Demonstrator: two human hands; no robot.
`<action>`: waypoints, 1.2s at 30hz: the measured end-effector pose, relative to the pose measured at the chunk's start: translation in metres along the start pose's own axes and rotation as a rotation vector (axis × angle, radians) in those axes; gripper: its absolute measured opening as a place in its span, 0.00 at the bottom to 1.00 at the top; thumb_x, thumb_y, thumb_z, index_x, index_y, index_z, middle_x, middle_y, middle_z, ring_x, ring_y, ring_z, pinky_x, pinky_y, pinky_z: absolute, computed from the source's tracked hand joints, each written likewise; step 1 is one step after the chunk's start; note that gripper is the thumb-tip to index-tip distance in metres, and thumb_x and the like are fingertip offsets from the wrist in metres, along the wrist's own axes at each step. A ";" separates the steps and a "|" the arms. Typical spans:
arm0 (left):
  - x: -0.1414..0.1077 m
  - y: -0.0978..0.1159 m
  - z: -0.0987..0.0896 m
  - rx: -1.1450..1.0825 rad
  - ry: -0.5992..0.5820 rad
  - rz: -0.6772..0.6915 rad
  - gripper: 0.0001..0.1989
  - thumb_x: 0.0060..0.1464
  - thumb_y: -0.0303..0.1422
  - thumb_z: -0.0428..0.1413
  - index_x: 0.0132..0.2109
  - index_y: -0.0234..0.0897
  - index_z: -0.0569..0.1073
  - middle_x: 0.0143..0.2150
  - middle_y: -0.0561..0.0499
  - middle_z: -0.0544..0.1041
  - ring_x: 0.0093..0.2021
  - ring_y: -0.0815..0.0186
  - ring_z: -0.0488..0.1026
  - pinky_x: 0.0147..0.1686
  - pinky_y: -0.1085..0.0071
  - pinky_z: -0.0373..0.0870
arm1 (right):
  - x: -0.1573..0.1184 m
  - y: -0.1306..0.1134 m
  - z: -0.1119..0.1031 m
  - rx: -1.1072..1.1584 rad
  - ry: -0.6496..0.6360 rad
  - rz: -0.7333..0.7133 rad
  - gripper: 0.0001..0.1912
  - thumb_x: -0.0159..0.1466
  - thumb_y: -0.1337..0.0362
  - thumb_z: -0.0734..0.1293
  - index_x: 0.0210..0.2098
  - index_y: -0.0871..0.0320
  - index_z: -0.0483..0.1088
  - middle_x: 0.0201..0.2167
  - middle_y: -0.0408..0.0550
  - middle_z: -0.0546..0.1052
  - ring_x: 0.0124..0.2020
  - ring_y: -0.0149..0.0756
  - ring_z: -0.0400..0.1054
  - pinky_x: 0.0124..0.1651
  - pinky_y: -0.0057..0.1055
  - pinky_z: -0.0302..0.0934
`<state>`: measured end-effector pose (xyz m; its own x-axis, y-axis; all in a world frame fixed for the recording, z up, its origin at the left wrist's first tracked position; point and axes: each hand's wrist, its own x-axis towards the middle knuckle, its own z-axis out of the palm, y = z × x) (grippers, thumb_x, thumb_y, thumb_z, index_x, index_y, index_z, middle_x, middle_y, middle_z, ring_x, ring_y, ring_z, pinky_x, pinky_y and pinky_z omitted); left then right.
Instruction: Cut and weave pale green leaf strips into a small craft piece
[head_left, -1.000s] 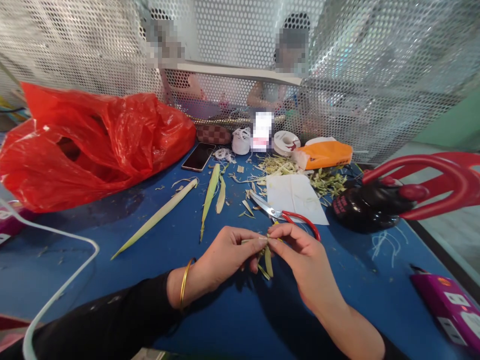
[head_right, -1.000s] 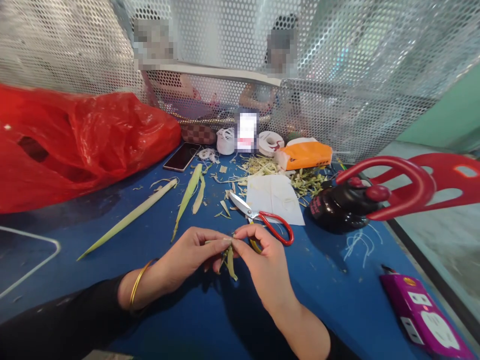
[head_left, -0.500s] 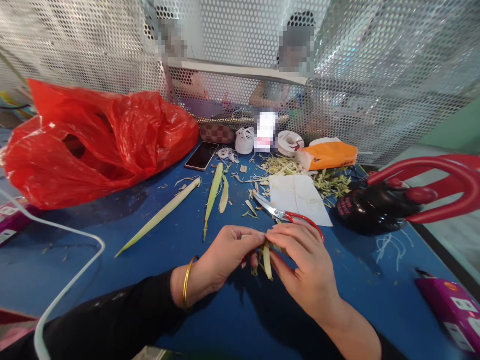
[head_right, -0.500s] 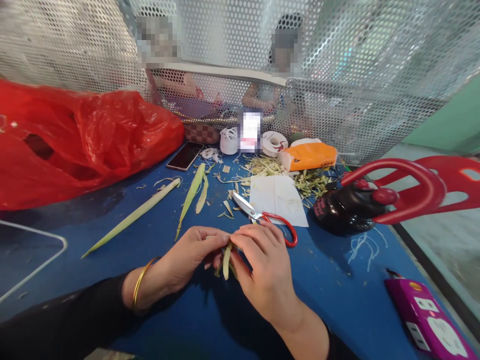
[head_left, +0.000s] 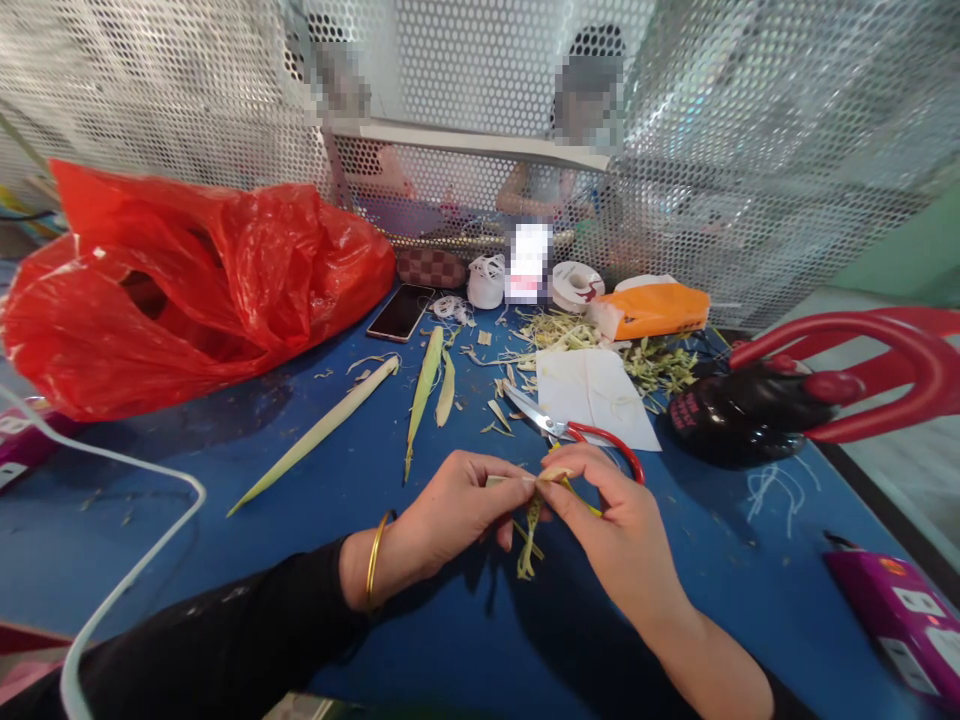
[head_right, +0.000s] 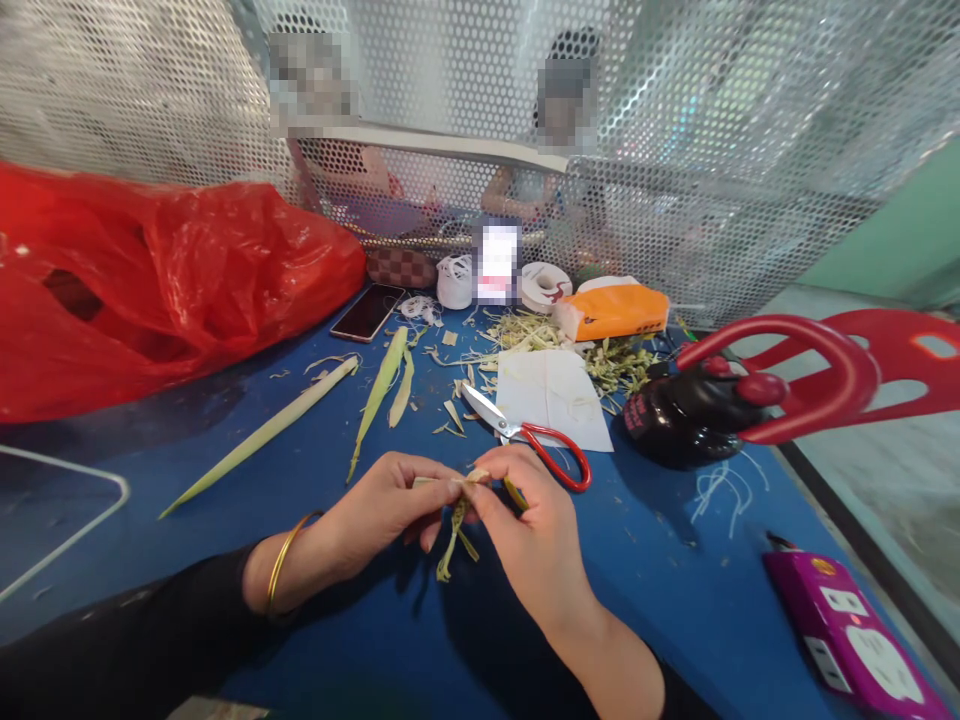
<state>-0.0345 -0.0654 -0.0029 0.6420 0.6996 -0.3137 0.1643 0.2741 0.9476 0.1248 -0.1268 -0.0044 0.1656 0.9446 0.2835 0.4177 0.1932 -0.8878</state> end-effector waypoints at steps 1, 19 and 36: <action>0.000 0.000 0.000 -0.002 -0.010 0.001 0.14 0.54 0.38 0.54 0.33 0.31 0.79 0.28 0.49 0.77 0.17 0.76 0.66 0.17 0.79 0.53 | 0.001 -0.001 0.000 0.059 -0.015 0.061 0.07 0.60 0.68 0.67 0.26 0.55 0.69 0.31 0.44 0.73 0.37 0.36 0.70 0.39 0.32 0.64; 0.002 -0.005 0.003 -0.139 0.014 0.023 0.13 0.51 0.40 0.61 0.34 0.32 0.80 0.30 0.48 0.79 0.24 0.73 0.65 0.26 0.76 0.62 | -0.002 0.000 0.004 0.483 -0.068 0.317 0.05 0.59 0.63 0.69 0.28 0.55 0.70 0.28 0.41 0.71 0.28 0.31 0.66 0.35 0.31 0.65; 0.002 0.002 0.000 -0.110 0.040 -0.046 0.10 0.44 0.38 0.63 0.29 0.33 0.77 0.23 0.52 0.76 0.25 0.71 0.69 0.30 0.75 0.64 | 0.006 -0.004 -0.007 0.297 -0.242 0.312 0.11 0.62 0.57 0.68 0.29 0.57 0.72 0.27 0.43 0.74 0.31 0.34 0.68 0.37 0.32 0.65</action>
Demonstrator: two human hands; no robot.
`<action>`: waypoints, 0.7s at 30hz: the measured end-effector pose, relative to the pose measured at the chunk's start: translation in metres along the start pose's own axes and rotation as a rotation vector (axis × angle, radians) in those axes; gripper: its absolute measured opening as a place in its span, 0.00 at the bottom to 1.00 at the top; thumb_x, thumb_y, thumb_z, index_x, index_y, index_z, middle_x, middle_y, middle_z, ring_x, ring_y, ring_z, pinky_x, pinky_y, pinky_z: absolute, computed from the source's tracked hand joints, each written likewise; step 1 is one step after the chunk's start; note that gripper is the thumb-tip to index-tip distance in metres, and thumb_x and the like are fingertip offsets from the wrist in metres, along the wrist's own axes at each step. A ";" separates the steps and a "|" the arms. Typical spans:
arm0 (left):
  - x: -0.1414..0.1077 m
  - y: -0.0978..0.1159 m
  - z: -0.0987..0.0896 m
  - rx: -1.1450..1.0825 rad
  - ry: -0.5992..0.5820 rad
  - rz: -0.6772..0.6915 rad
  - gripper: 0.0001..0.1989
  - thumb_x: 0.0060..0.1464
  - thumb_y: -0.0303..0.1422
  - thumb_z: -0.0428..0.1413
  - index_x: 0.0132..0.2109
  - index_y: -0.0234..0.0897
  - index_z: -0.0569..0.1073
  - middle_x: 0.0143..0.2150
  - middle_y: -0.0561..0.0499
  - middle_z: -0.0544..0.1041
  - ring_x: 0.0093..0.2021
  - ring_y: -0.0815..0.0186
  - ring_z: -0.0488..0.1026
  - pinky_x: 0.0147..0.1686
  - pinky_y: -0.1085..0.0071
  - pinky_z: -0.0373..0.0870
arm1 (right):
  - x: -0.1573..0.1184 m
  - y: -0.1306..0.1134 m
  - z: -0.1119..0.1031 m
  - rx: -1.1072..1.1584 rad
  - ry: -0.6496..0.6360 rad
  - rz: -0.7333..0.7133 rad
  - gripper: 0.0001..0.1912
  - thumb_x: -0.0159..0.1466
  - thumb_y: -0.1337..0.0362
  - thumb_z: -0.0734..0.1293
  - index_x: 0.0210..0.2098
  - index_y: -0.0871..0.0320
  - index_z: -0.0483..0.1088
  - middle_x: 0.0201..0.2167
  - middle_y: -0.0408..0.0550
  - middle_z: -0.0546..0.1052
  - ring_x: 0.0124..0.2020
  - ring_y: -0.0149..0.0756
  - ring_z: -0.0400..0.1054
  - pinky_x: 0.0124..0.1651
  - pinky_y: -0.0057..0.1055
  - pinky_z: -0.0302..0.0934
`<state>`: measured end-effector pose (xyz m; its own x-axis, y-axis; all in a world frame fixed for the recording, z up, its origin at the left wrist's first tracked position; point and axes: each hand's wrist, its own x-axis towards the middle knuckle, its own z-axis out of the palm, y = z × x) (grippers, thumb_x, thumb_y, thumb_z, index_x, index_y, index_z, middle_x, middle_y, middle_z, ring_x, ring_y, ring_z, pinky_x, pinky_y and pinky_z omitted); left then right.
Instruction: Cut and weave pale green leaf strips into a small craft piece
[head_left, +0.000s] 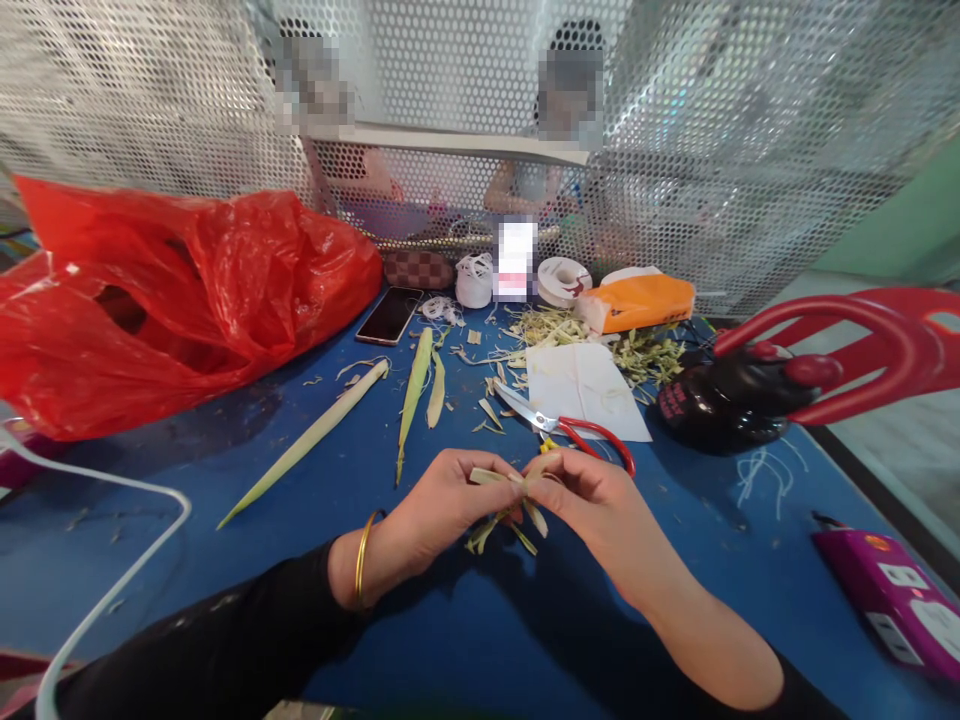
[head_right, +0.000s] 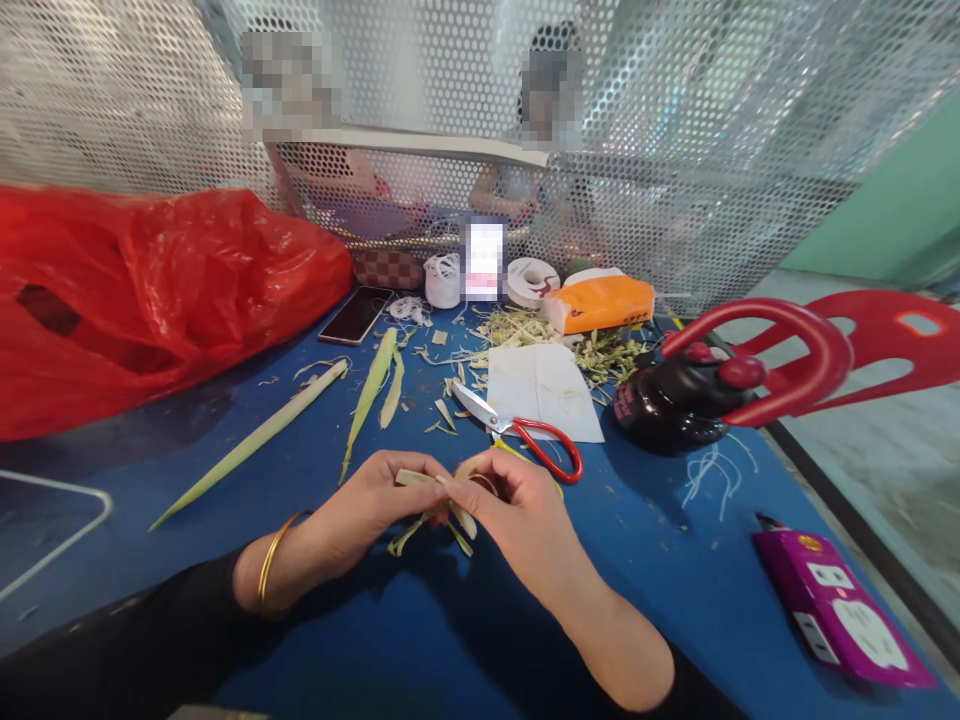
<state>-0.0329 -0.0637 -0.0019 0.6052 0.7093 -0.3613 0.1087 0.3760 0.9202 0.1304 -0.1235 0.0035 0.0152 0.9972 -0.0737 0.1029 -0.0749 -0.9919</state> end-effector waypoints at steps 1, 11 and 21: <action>0.000 0.000 0.000 0.015 0.002 -0.011 0.11 0.44 0.38 0.63 0.29 0.33 0.77 0.23 0.52 0.76 0.25 0.71 0.69 0.30 0.74 0.63 | 0.000 0.001 0.001 -0.028 0.032 0.006 0.10 0.61 0.58 0.68 0.28 0.57 0.72 0.26 0.43 0.74 0.30 0.34 0.68 0.35 0.32 0.64; 0.000 -0.005 0.001 -0.090 -0.114 -0.005 0.11 0.45 0.37 0.63 0.33 0.33 0.77 0.27 0.52 0.74 0.26 0.71 0.68 0.29 0.74 0.64 | -0.002 0.005 0.007 -0.101 0.219 0.010 0.11 0.58 0.58 0.68 0.23 0.57 0.71 0.20 0.41 0.70 0.22 0.32 0.63 0.25 0.29 0.59; -0.001 -0.006 0.007 -0.148 -0.096 -0.039 0.06 0.43 0.31 0.60 0.29 0.31 0.76 0.24 0.54 0.71 0.24 0.73 0.65 0.27 0.75 0.63 | -0.005 0.002 0.010 -0.132 0.225 -0.030 0.12 0.59 0.58 0.68 0.22 0.57 0.71 0.20 0.41 0.70 0.22 0.31 0.62 0.25 0.28 0.58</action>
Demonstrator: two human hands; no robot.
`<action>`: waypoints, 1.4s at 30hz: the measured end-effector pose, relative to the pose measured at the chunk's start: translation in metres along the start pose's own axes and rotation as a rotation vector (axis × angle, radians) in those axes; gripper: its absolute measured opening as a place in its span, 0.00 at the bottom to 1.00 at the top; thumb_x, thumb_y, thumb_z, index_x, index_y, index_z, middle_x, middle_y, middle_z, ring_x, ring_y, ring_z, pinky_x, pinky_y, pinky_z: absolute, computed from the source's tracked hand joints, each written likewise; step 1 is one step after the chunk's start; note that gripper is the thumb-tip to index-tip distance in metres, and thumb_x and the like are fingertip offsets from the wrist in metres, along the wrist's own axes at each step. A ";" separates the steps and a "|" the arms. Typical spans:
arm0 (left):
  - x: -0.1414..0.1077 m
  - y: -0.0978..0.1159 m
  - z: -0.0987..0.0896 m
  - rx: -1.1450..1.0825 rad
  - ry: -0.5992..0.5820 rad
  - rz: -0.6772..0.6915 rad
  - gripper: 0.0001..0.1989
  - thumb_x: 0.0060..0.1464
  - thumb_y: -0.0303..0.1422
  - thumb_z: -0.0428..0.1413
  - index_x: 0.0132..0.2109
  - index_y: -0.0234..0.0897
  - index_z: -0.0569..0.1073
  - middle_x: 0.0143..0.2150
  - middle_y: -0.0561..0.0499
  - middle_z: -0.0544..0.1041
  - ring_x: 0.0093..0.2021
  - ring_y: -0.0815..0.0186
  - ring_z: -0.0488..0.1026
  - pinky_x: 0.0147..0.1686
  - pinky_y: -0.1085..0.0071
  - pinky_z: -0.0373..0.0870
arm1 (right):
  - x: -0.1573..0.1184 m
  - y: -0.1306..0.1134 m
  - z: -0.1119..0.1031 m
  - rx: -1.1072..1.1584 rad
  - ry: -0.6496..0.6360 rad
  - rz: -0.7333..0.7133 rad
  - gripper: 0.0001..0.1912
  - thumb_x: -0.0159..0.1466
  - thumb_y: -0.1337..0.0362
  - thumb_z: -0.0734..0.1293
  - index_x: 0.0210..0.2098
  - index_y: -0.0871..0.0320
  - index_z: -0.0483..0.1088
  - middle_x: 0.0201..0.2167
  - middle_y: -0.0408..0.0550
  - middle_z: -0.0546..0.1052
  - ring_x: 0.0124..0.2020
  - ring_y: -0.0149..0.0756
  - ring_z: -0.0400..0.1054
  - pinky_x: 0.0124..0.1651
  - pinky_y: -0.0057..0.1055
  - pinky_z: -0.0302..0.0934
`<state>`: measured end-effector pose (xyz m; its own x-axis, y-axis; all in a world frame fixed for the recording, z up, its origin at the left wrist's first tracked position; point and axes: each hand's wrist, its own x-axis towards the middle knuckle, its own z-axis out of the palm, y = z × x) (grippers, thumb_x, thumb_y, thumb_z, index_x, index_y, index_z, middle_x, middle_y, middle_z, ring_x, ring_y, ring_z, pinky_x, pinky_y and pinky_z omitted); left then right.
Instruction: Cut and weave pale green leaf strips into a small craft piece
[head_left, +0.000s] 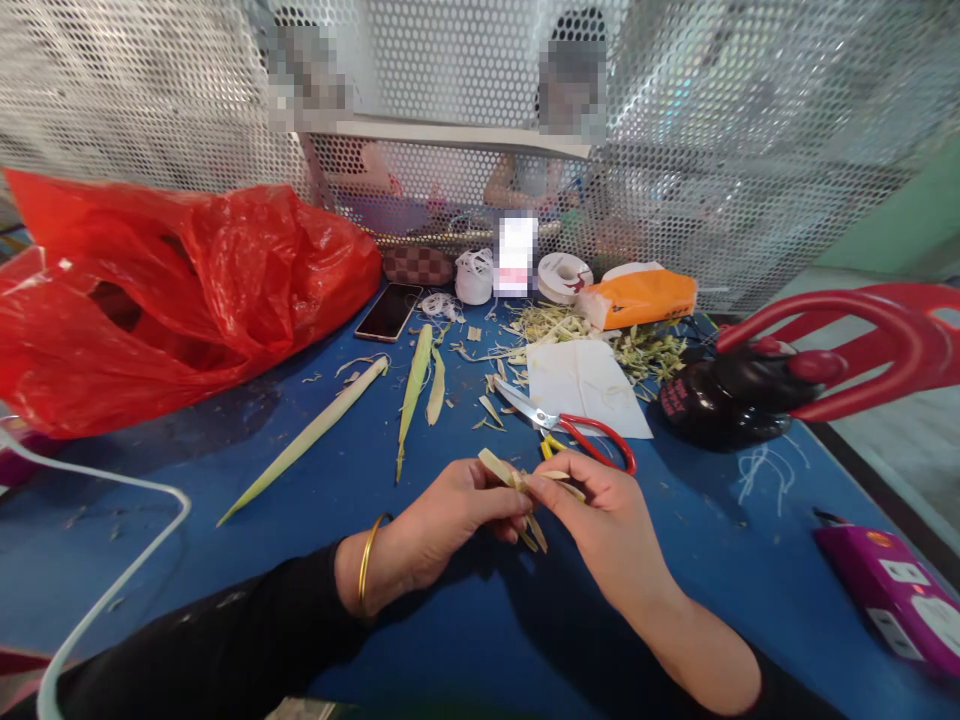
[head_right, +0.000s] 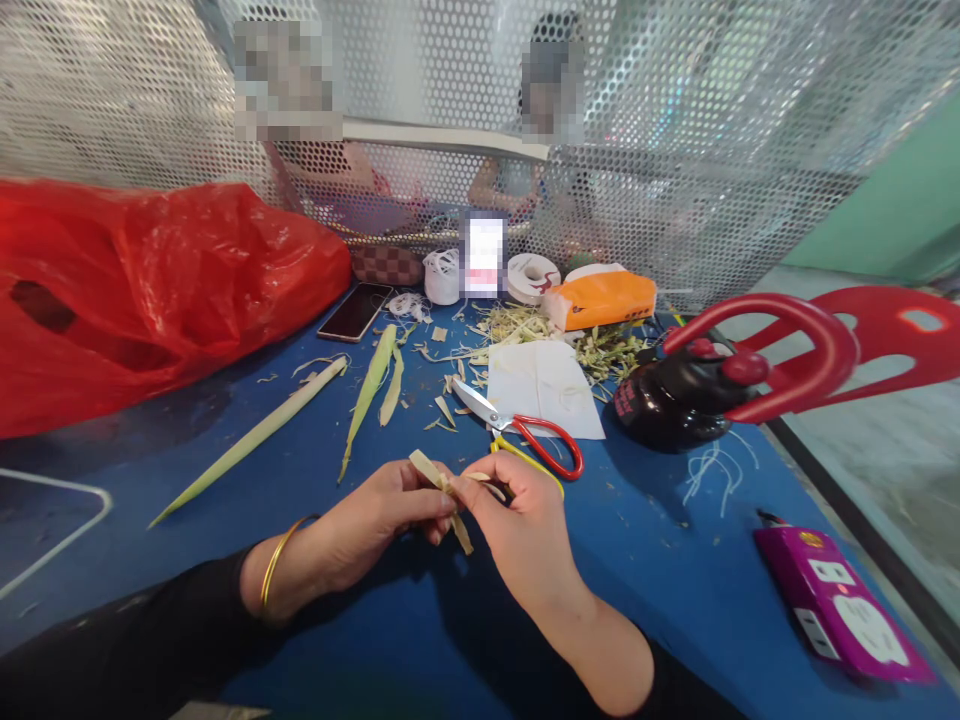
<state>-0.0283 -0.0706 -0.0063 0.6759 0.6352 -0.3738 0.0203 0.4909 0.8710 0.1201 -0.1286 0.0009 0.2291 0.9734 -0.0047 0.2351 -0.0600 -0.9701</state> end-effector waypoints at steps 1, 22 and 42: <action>0.000 0.000 0.000 -0.010 0.005 -0.012 0.07 0.43 0.32 0.61 0.30 0.31 0.76 0.24 0.53 0.71 0.23 0.72 0.66 0.28 0.75 0.64 | 0.000 0.000 0.000 -0.002 0.005 -0.005 0.12 0.59 0.58 0.68 0.22 0.57 0.70 0.20 0.41 0.70 0.22 0.31 0.62 0.25 0.28 0.59; 0.000 0.007 -0.005 -0.085 0.074 -0.016 0.10 0.45 0.35 0.62 0.26 0.32 0.74 0.21 0.54 0.70 0.21 0.75 0.64 0.25 0.77 0.61 | 0.007 0.004 -0.017 -0.349 -0.109 -0.575 0.23 0.65 0.73 0.63 0.57 0.49 0.66 0.41 0.47 0.77 0.40 0.36 0.73 0.43 0.35 0.69; 0.003 0.002 -0.016 -0.033 -0.060 -0.013 0.08 0.46 0.34 0.61 0.28 0.32 0.75 0.22 0.53 0.71 0.23 0.73 0.66 0.25 0.77 0.64 | 0.009 0.000 -0.019 -0.656 -0.014 -0.788 0.08 0.66 0.68 0.63 0.33 0.56 0.73 0.43 0.53 0.76 0.42 0.41 0.71 0.45 0.41 0.66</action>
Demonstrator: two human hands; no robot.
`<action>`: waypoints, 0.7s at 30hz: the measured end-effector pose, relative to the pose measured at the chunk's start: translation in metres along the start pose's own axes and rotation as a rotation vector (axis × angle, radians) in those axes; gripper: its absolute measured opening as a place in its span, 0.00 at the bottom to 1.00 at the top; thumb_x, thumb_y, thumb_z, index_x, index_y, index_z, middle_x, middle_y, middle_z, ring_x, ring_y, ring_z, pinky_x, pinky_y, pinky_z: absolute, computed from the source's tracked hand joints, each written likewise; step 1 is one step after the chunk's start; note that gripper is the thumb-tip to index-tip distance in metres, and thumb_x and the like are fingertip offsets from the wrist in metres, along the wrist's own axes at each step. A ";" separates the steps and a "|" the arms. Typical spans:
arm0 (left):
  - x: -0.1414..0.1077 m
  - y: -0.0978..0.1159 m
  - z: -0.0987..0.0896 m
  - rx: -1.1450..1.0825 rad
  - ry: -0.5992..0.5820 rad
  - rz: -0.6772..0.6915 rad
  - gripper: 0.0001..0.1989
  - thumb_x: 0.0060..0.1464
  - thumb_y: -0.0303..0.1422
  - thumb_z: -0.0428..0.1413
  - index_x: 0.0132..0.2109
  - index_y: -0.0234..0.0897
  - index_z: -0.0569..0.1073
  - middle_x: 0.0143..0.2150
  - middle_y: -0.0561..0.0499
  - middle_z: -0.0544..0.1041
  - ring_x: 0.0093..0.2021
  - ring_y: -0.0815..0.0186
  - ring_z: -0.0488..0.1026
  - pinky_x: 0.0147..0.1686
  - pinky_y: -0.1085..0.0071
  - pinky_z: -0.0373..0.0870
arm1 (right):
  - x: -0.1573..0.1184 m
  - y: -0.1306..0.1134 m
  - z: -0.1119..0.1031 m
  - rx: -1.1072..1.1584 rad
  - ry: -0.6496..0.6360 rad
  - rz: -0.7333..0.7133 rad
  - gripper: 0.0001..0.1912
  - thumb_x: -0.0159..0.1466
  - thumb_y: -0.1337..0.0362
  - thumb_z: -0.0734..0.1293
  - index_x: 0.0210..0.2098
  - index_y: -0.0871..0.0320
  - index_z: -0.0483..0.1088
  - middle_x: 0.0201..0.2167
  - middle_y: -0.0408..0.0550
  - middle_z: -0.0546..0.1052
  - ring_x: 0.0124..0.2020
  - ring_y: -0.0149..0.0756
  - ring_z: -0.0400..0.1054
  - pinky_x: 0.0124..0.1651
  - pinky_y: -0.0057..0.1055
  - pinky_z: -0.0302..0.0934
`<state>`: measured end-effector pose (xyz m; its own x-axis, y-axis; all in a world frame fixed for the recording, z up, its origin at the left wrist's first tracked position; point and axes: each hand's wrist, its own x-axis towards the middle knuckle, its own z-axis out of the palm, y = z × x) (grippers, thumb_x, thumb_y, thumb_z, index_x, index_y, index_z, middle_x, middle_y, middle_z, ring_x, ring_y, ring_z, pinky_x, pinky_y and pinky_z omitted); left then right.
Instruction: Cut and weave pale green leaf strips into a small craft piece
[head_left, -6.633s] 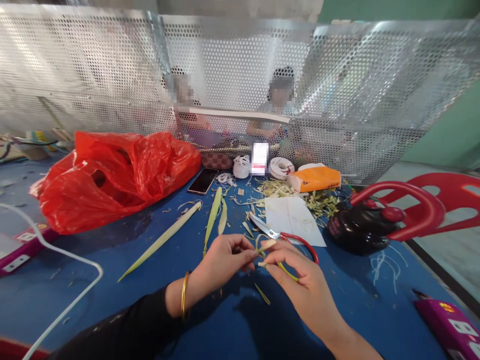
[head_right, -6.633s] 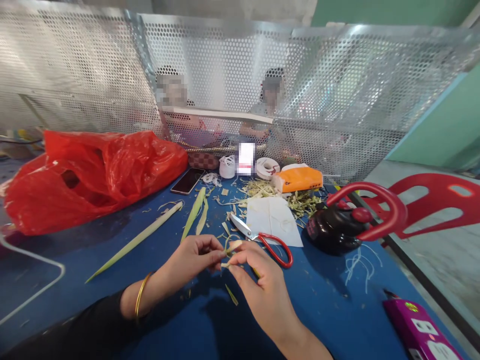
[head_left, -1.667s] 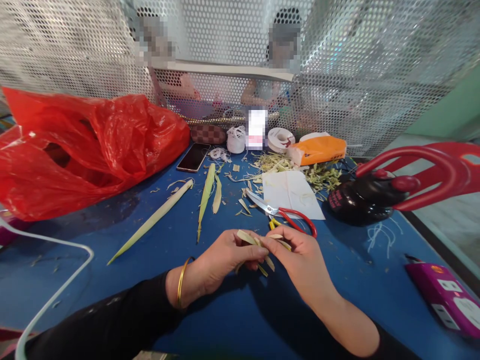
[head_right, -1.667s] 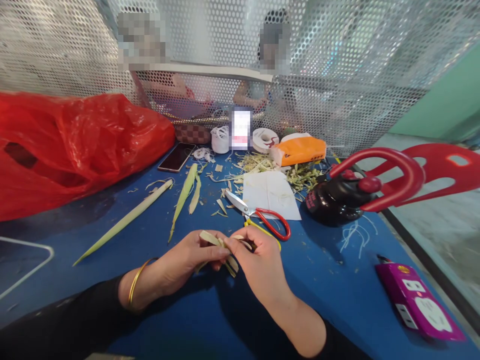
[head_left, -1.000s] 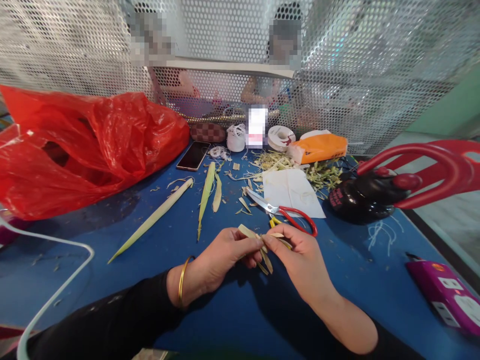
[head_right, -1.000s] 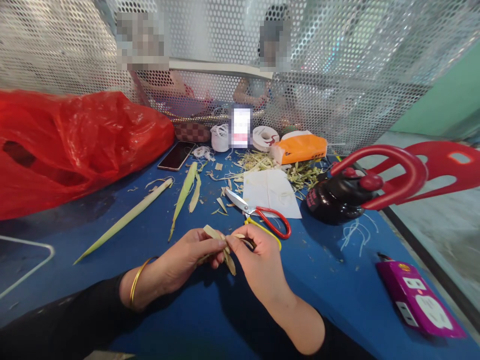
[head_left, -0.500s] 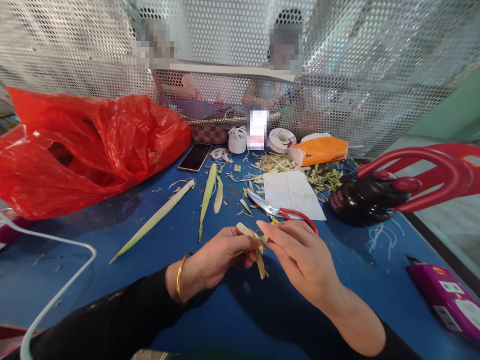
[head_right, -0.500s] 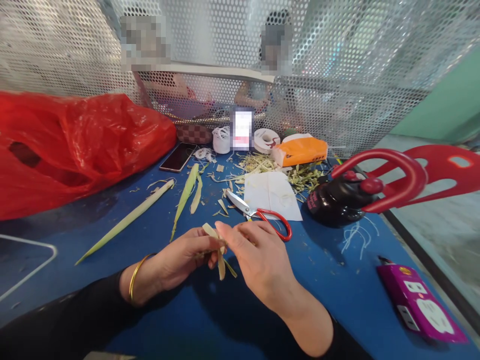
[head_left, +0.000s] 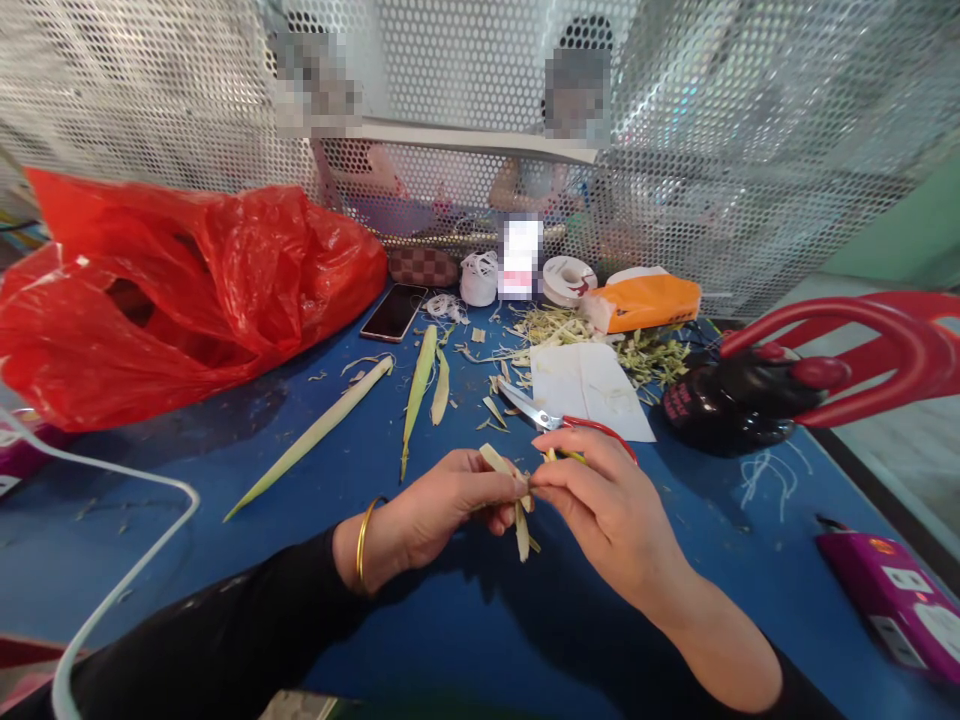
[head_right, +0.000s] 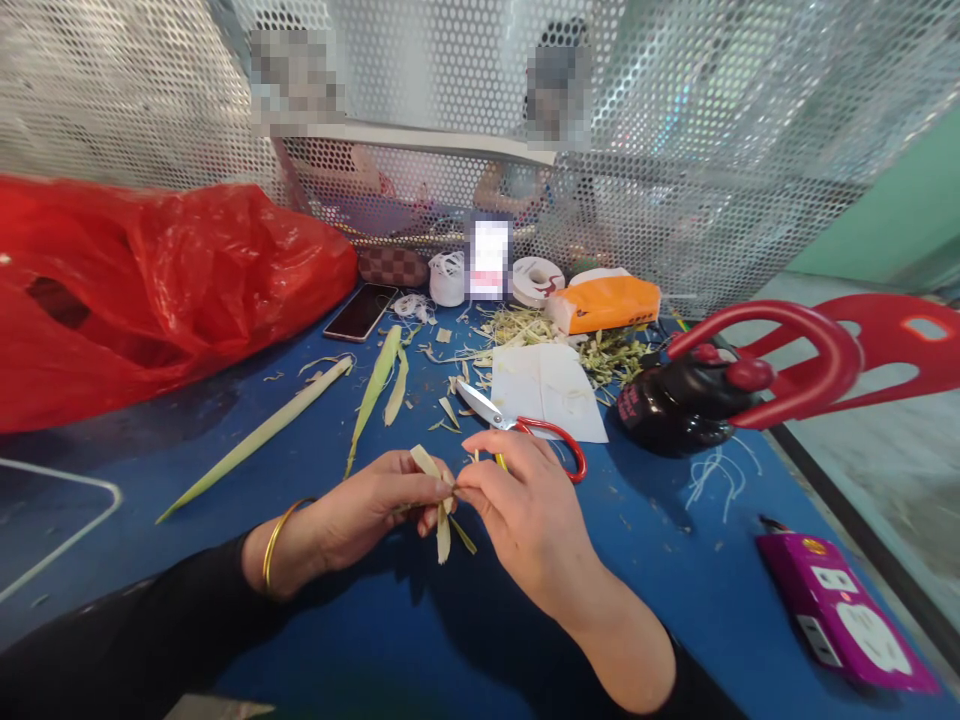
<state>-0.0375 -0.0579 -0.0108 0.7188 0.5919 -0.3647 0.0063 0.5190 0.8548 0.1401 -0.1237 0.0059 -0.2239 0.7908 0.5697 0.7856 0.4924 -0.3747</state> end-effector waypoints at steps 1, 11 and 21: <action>0.000 0.000 -0.001 0.012 -0.004 0.005 0.08 0.47 0.34 0.61 0.28 0.32 0.75 0.23 0.53 0.71 0.23 0.73 0.66 0.26 0.76 0.64 | 0.000 0.000 0.000 0.021 -0.013 0.014 0.08 0.66 0.68 0.63 0.33 0.56 0.73 0.43 0.52 0.76 0.43 0.41 0.70 0.46 0.41 0.65; -0.003 0.013 0.004 0.500 0.034 0.204 0.08 0.50 0.34 0.58 0.29 0.33 0.76 0.25 0.53 0.73 0.26 0.70 0.68 0.29 0.75 0.65 | -0.002 -0.005 0.002 0.300 -0.294 0.470 0.10 0.65 0.66 0.61 0.27 0.55 0.63 0.23 0.39 0.68 0.27 0.32 0.62 0.32 0.30 0.57; -0.005 0.012 0.005 0.536 0.068 0.230 0.05 0.47 0.30 0.57 0.27 0.33 0.76 0.23 0.53 0.73 0.25 0.70 0.68 0.27 0.76 0.64 | -0.002 -0.008 0.007 0.774 -0.334 0.795 0.10 0.65 0.61 0.62 0.28 0.56 0.66 0.19 0.37 0.67 0.23 0.29 0.63 0.29 0.27 0.60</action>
<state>-0.0371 -0.0577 0.0030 0.6974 0.6997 -0.1552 0.2184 -0.0012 0.9759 0.1306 -0.1263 0.0029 -0.0572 0.9770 -0.2056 0.2356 -0.1869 -0.9537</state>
